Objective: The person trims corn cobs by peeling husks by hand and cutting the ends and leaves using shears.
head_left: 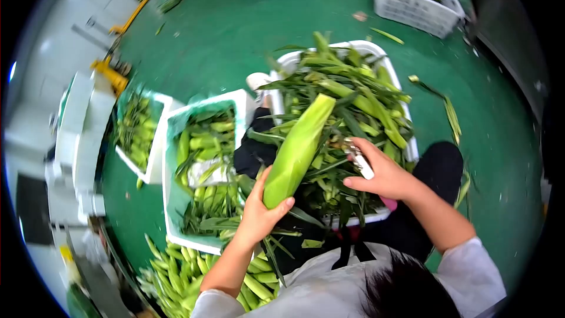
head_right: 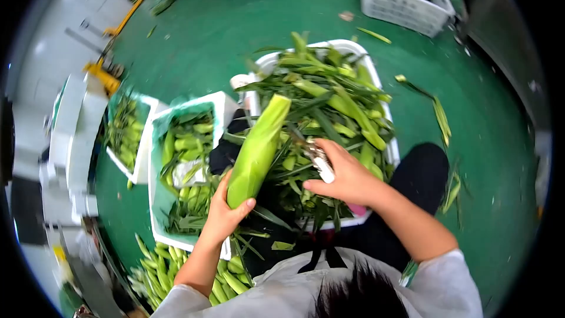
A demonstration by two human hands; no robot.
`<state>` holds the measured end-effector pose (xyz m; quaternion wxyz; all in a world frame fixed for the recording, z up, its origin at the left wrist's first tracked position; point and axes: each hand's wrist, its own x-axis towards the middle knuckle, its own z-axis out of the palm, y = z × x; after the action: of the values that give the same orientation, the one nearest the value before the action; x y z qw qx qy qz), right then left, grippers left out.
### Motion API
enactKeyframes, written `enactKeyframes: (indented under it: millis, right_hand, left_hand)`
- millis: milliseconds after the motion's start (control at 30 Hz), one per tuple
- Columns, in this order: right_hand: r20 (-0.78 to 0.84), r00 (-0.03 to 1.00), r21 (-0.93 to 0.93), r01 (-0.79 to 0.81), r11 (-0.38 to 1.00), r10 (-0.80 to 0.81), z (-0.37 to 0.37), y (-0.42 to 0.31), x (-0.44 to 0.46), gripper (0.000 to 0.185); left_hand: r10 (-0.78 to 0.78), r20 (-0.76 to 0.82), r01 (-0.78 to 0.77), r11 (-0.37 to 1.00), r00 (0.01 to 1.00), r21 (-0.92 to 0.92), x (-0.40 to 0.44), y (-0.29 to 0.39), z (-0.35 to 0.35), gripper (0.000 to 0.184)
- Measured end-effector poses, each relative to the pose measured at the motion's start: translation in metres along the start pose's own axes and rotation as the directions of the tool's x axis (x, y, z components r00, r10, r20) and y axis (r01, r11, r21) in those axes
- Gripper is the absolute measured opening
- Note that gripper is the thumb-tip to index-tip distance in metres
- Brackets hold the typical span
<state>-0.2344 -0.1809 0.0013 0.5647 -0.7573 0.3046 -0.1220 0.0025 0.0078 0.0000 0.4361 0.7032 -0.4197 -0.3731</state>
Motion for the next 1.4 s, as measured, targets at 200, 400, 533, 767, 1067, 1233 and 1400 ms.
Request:
enactKeyframes:
  millis: [200,400,533,767,1067,1233,1400]
  right_hand:
    - [-0.029,0.976,-0.26,0.203,0.944,-0.218,-0.031,0.032,-0.007,0.073]
    - [0.118,0.984,0.176,-0.149,0.973,0.13,-0.011,0.083,-0.032,0.032]
    - [0.402,0.869,0.607,-0.49,0.626,0.289,-0.021,0.068,-0.077,0.019]
    - [-0.091,0.877,-0.471,0.38,0.796,-0.472,-0.062,-0.004,-0.047,0.065]
    - [-0.219,0.973,0.356,0.145,0.923,-0.069,0.007,0.061,-0.049,0.06]
    - [-0.036,0.999,0.336,0.0,0.942,0.013,0.022,0.036,-0.068,0.057]
    - [-0.354,0.935,-0.405,-0.175,0.898,0.023,-0.022,0.018,-0.058,0.068]
  left_hand:
    - [-0.099,0.242,0.081,0.993,0.965,0.082,0.0,0.02,0.033,0.08]
    - [-0.442,0.531,0.519,0.855,0.723,0.005,0.033,0.022,0.009,0.081]
    - [-0.506,0.644,0.573,0.809,0.573,0.126,0.059,0.025,-0.03,0.071]
    - [-0.241,0.746,-0.428,0.693,0.621,0.58,0.114,0.109,-0.023,0.062]
    - [0.178,0.171,-0.22,0.936,0.969,0.276,0.041,0.081,0.033,0.044]
    - [-0.366,0.092,0.213,0.306,0.926,-0.928,0.066,0.011,0.093,0.064]
    - [-0.101,0.302,0.318,0.294,0.948,-0.901,0.06,-0.001,0.069,0.065]
